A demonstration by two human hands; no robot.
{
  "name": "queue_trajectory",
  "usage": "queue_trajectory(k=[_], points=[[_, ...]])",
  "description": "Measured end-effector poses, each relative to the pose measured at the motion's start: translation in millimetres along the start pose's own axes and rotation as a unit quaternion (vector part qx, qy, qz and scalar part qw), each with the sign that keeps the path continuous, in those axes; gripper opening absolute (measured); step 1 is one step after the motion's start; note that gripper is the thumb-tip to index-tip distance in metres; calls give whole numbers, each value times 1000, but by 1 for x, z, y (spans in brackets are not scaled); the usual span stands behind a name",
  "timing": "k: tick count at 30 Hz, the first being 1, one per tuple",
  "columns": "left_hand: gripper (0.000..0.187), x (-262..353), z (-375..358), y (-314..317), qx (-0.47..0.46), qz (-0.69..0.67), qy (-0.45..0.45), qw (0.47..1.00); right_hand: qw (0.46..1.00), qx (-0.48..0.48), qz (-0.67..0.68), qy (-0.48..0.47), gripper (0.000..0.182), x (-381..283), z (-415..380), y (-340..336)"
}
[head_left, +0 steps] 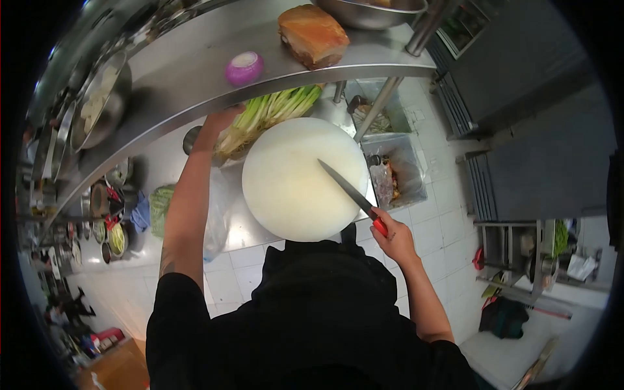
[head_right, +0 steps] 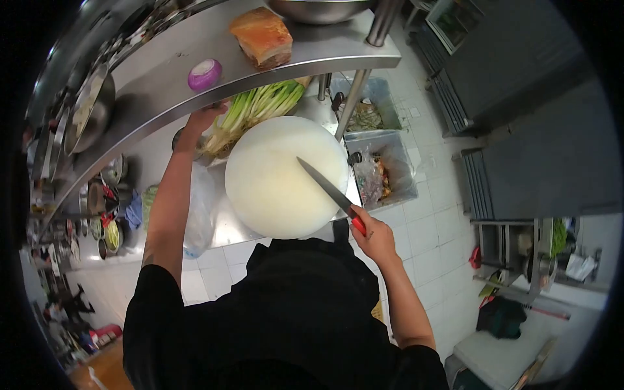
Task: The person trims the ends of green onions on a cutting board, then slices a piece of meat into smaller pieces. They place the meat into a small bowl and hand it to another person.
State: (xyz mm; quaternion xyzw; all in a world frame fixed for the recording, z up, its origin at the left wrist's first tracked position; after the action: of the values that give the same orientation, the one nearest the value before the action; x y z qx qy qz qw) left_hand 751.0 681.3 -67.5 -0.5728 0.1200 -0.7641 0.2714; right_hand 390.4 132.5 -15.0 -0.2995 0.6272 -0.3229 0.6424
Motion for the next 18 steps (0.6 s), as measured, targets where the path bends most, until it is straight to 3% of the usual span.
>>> queue_trajectory(k=[2,4,7,10,13,15,17,18], points=[[19,-5,-11,-9,-2,-1,-11,1000,999,-32,22,-20,60,7,15,-5],[19,28,-24,-24,-4,57,-25,998,997,-61,48,-28,57,15,27,-8],[23,1,-47,-21,1,46,-232,972,990,-109,83,-39,57,30,42,-11],[35,16,-63,-23,-11,93,-224,970,981,-159,99,-48,57,42,56,-15],[40,38,-46,-19,60,-43,-94,993,979,-178,81,-64,57,45,65,-16],[44,41,-44,1,123,55,-16,991,979,-181,71,-66,56,42,66,-19],[48,-3,-39,18,95,181,-26,979,982,-165,68,-64,57,37,62,-22],[49,-57,-35,20,34,260,-76,962,984,-156,66,-62,57,34,58,-22]])
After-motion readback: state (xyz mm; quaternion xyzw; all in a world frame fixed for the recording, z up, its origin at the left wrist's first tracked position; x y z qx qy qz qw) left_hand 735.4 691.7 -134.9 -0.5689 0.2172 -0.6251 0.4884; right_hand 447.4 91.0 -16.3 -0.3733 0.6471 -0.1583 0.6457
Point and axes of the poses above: each hand's wrist, its own z-axis towards the middle knuckle, its own y-axis out of the palm, x = y × z, the point moved 2 cm from there along z, towards the middle knuckle, and after that the axes turned 14 degrees about x, right-handed, at the moved point
